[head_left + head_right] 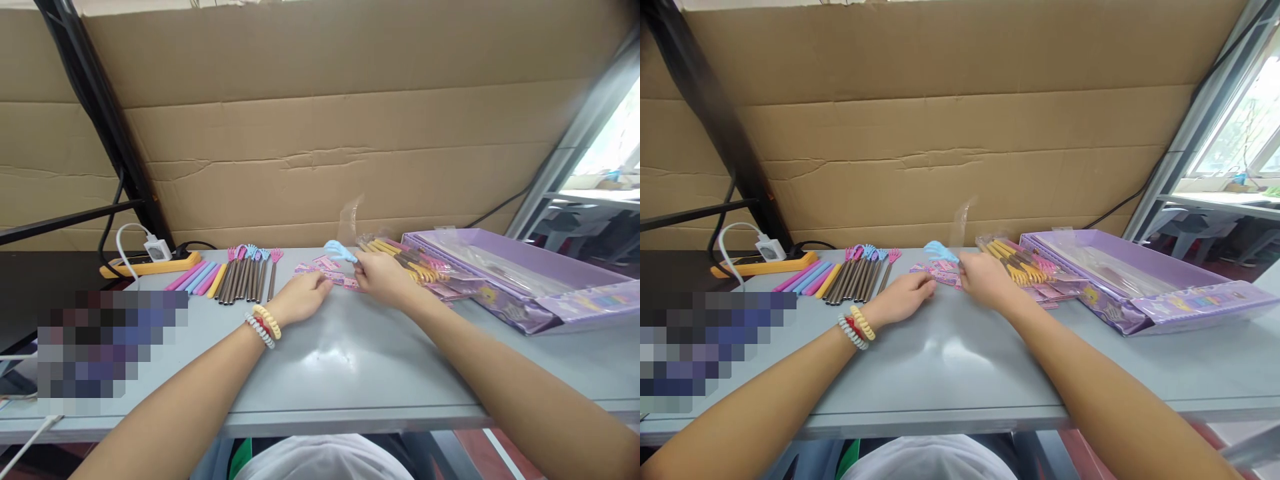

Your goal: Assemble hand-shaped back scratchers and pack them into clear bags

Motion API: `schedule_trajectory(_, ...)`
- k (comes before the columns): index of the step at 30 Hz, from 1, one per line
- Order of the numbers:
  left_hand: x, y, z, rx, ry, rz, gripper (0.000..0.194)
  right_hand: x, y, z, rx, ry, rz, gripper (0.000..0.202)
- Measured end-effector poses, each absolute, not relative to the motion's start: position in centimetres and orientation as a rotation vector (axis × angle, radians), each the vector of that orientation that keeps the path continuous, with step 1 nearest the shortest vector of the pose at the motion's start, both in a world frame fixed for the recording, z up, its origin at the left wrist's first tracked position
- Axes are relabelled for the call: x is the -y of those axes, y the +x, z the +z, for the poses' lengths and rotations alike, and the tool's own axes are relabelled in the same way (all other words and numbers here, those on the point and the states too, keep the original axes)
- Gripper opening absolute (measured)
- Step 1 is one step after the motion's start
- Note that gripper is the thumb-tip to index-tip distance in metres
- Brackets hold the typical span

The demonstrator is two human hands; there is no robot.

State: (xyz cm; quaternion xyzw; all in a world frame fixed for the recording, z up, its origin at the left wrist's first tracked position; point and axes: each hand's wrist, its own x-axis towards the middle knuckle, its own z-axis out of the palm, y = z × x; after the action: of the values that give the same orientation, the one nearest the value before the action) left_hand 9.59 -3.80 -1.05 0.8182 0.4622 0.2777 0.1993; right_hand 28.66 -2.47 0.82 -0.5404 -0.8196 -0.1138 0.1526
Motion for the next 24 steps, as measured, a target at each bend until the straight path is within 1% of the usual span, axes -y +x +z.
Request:
schedule_trajectory(3, 3.6, 9.7, -1.0, -1.085, 1.911, 0.867, 0.017, 3.5, 27.5, 0.2, 2.492, -1.101, -0.323, 0.025)
schedule_trajectory(6, 3.7, 9.6, -1.2, -0.850, 1.683, 0.868, 0.025, 4.0, 26.6, -0.6, 2.539, -0.858, -0.303, 0.027)
schedule_trajectory(8, 3.7, 9.6, -1.4, -0.792, 1.588, 0.876, 0.022, 4.2, 26.3, -0.8, 2.521, -0.766, -0.259, 0.031)
schedule_trajectory(10, 3.8, 9.6, -1.5, -0.761, 1.531, 0.869, 0.014, 4.3, 26.3, -0.6, 2.497, -0.681, -0.174, 0.037)
schedule_trajectory(12, 3.7, 9.7, -1.5, -0.745, 1.530, 0.846, 0.010, 4.5, 26.4, -0.1, 2.491, -0.603, -0.070, 0.033)
schedule_trajectory(14, 3.7, 9.7, -1.4, -0.744, 1.557, 0.822, 0.010, 4.8, 26.4, 0.4, 2.500, -0.547, 0.028, 0.021)
schedule_trajectory(16, 3.7, 9.8, -1.3, -0.741, 1.571, 0.810, 0.010, 5.0, 26.5, 0.7, 2.498, -0.521, 0.112, 0.014)
schedule_trajectory(21, 3.7, 9.8, -1.4, -0.693, 1.566, 0.803, 0.015, 5.1, 26.5, 1.0, 2.475, -0.489, 0.279, 0.012)
schedule_trajectory(24, 3.6, 10.0, -1.5, -0.718, 1.584, 0.807, 0.014, 5.1, 26.5, 0.9, 2.474, -0.491, 0.318, 0.013)
